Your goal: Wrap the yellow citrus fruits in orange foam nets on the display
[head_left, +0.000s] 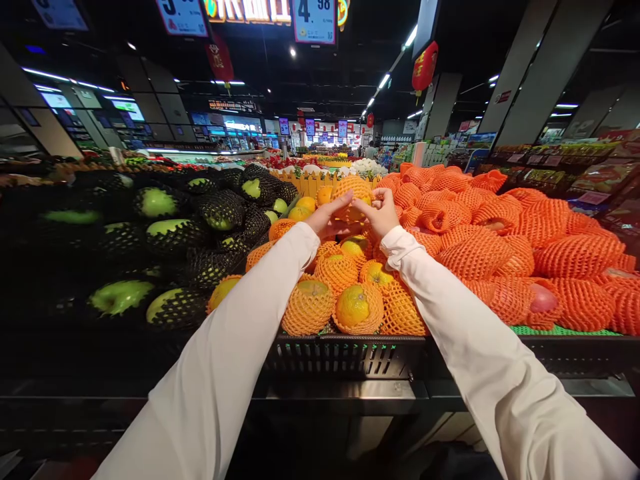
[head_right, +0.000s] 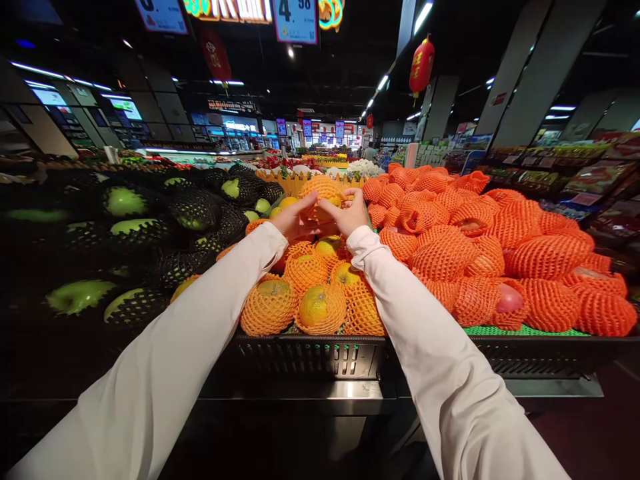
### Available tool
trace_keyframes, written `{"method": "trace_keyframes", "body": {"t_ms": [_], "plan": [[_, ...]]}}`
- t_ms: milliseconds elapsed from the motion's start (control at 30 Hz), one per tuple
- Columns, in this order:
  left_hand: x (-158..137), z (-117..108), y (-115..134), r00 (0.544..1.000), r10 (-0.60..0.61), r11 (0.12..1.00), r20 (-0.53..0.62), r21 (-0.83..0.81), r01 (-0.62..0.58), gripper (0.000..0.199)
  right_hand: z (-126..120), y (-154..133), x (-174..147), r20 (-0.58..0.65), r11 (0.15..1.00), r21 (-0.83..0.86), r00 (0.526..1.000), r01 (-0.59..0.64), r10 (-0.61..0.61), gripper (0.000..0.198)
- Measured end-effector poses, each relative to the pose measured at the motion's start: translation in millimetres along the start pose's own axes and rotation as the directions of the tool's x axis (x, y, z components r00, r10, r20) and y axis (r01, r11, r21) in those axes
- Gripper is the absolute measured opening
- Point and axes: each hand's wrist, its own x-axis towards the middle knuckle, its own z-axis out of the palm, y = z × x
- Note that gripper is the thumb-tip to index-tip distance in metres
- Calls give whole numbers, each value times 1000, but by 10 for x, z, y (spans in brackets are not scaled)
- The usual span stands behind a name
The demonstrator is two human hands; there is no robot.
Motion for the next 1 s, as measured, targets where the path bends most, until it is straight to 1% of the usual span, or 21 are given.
{"method": "trace_keyframes", "body": {"t_ms": [33, 100, 133, 167, 200, 233, 267, 300, 333, 367, 400, 433, 500, 567, 633, 733, 833, 867, 900, 933, 1000], "plan": [[1, 18, -5, 999, 32, 999, -37, 5, -32, 55, -16, 0, 8, 31, 998, -52, 999, 39, -37, 60], [25, 28, -9, 972, 122, 993, -203, 21, -120, 54, -57, -12, 24, 73, 970, -205, 990, 131, -118, 53], [43, 18, -8, 933, 165, 986, -321, 42, -160, 59, -79, -17, 34, 80, 938, -296, 984, 178, -162, 52], [62, -3, -6, 867, 209, 978, -452, 83, -193, 67, -99, -16, 44, 81, 899, -380, 976, 218, -203, 52], [78, -34, -3, 772, 258, 966, -581, 146, -214, 78, -116, -7, 56, 77, 860, -447, 969, 245, -236, 54], [90, -73, 1, 650, 316, 949, -691, 226, -221, 88, -128, 9, 69, 72, 834, -490, 965, 255, -253, 57], [95, -117, 4, 516, 377, 926, -769, 311, -213, 97, -134, 33, 84, 70, 824, -508, 965, 252, -252, 60], [94, -163, 7, 390, 428, 904, -816, 383, -192, 103, -136, 60, 99, 71, 827, -509, 969, 239, -236, 62], [89, -208, 10, 281, 454, 891, -846, 425, -158, 104, -134, 88, 114, 74, 837, -503, 976, 215, -207, 62], [79, -247, 12, 199, 451, 892, -870, 436, -116, 103, -129, 113, 127, 75, 850, -493, 983, 185, -170, 63], [68, -279, 14, 147, 427, 904, -892, 421, -71, 103, -124, 133, 139, 76, 863, -481, 988, 151, -131, 63], [56, -302, 15, 119, 392, 920, -912, 392, -24, 103, -119, 146, 147, 76, 874, -470, 992, 121, -97, 63], [37, -326, 14, 107, 319, 942, -942, 327, 73, 107, -114, 154, 155, 71, 889, -449, 996, 85, -59, 64], [24, -330, 6, 121, 293, 937, -948, 310, 160, 113, -115, 148, 156, 64, 897, -434, 996, 81, -58, 63], [18, -329, -6, 140, 327, 911, -935, 351, 217, 115, -118, 144, 157, 60, 900, -427, 996, 85, -66, 63], [9, -332, -25, 168, 424, 854, -890, 455, 254, 117, -120, 152, 164, 58, 903, -421, 996, 84, -66, 62], [-2, -321, -26, 144, 474, 800, -869, 493, 343, 117, -116, 162, 169, 51, 905, -419, 997, 77, -61, 62], [-7, -312, -21, 149, 478, 778, -866, 496, 385, 115, -114, 162, 169, 50, 905, -420, 997, 73, -57, 62], [-11, -302, -14, 179, 478, 750, -860, 505, 427, 112, -112, 160, 167, 50, 904, -421, 997, 68, -52, 62], [-14, -294, -7, 232, 471, 716, -851, 522, 463, 107, -110, 155, 164, 50, 904, -423, 998, 63, -46, 62], [-15, -284, 9, 386, 438, 632, -812, 584, 510, 97, -104, 141, 155, 52, 904, -424, 998, 53, -34, 62]]}}
